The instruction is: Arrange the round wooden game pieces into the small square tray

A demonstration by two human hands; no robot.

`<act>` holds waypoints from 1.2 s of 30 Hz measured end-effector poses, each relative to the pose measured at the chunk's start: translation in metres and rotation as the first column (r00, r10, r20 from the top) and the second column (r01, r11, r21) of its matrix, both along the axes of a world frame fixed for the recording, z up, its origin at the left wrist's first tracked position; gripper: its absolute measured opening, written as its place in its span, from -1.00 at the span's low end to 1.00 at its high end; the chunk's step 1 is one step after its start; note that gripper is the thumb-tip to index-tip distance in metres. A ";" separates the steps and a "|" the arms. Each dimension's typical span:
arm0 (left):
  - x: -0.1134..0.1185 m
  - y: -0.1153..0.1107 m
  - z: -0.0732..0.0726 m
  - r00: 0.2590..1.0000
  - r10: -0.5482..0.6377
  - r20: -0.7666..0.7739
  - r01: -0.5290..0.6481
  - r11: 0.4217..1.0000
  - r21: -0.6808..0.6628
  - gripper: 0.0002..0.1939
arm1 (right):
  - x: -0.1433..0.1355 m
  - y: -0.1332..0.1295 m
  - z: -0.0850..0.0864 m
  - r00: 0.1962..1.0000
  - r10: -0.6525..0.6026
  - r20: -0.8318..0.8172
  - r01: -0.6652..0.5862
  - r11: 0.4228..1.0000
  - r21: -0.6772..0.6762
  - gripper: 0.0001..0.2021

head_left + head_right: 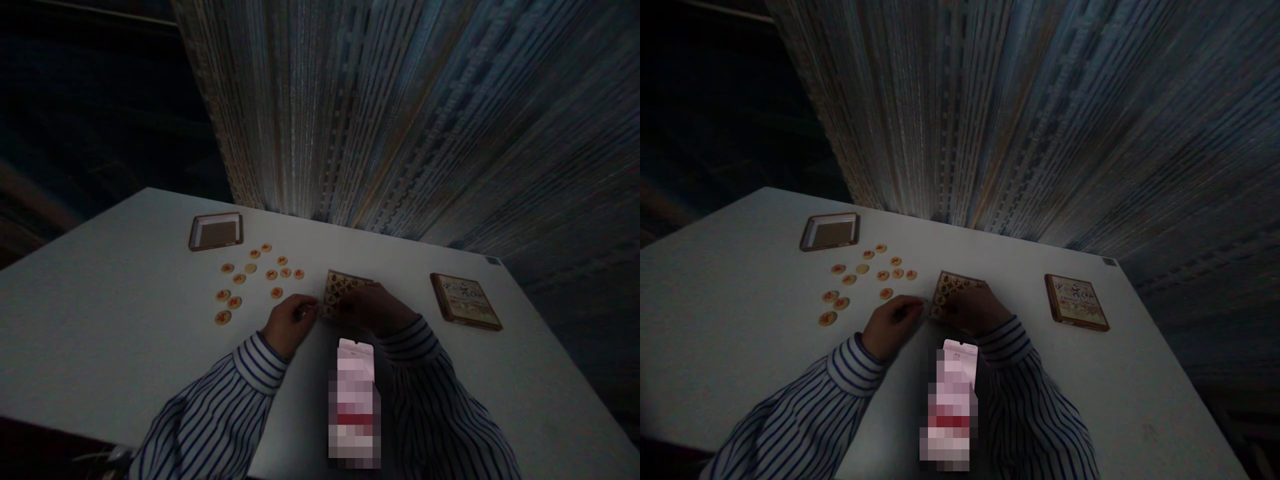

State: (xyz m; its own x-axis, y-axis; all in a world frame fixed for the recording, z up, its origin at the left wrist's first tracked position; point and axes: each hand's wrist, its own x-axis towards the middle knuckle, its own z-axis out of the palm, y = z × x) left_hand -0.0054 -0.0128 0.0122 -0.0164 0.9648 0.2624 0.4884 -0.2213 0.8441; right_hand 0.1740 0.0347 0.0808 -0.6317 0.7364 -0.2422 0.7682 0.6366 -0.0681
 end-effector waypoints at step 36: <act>0.001 -0.001 0.002 0.999 -0.019 -0.041 0.018 1.000 -0.013 -0.79 | 0.013 -0.005 0.023 0.998 -0.062 -0.025 0.064 0.995 0.074 -0.82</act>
State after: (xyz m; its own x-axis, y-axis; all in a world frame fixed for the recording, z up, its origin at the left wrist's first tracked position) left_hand -0.0045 -0.0138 0.0137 0.0121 0.9681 0.2503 0.5184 -0.2201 0.8263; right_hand 0.1869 0.0296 0.1043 -0.5880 0.7905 -0.1715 0.8059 0.5908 -0.0398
